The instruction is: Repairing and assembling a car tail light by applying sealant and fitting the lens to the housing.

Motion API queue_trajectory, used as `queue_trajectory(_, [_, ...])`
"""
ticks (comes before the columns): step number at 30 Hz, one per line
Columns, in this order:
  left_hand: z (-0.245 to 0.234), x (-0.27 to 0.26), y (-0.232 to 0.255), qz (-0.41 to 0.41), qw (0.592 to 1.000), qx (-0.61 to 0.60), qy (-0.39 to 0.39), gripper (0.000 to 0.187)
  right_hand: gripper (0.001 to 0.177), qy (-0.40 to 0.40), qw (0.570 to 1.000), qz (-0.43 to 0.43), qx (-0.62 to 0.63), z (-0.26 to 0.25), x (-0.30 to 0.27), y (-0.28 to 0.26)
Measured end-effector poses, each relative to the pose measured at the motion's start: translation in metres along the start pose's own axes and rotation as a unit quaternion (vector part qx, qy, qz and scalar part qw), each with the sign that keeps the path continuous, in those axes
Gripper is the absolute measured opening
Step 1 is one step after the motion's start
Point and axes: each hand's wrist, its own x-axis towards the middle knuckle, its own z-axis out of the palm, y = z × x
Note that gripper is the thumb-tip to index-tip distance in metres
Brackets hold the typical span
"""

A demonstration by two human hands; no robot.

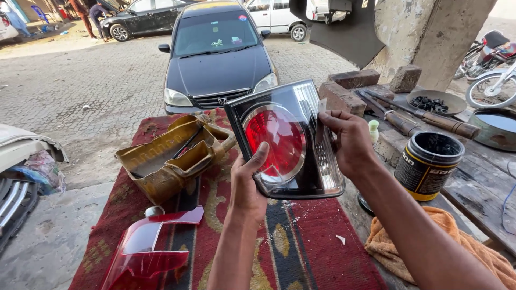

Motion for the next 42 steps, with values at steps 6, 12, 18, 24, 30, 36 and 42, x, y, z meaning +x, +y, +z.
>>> queue_trajectory(6, [-0.001, 0.001, 0.008, -0.014, 1.0, 0.017, -0.002, 0.033, 0.011, -0.009, 1.0, 0.017, -0.015, 0.012, 0.008, 0.002])
queue_trajectory(12, [-0.011, 0.011, 0.006, 0.025, 0.999, 0.022, 0.014, 0.037, 0.012, -0.055, 0.998, -0.017, 0.022, 0.019, 0.006, 0.001])
queue_trajectory(18, [-0.002, -0.001, 0.008, 0.166, 0.982, 0.068, 0.065, 0.057, 0.017, -0.005, 0.973, -0.165, -0.159, 0.006, -0.033, 0.0])
queue_trajectory(24, [-0.012, 0.008, 0.004, 0.215, 0.976, -0.005, 0.045, 0.063, 0.013, -0.248, 0.769, 0.003, -0.589, -0.016, -0.087, 0.047])
queue_trajectory(30, [0.012, -0.011, 0.008, 0.161, 0.984, -0.06, 0.052, 0.057, 0.049, -0.025, 0.822, -0.401, -0.403, 0.019, -0.11, -0.007])
queue_trajectory(36, [0.001, -0.007, -0.001, 0.1, 0.991, -0.079, -0.033, 0.081, 0.093, -0.212, 0.761, -0.412, -0.454, 0.034, -0.131, 0.062])
queue_trajectory(42, [0.002, -0.007, 0.004, 0.105, 0.99, -0.091, -0.034, 0.075, 0.096, -0.179, 0.723, -0.443, -0.499, 0.029, -0.126, 0.038])
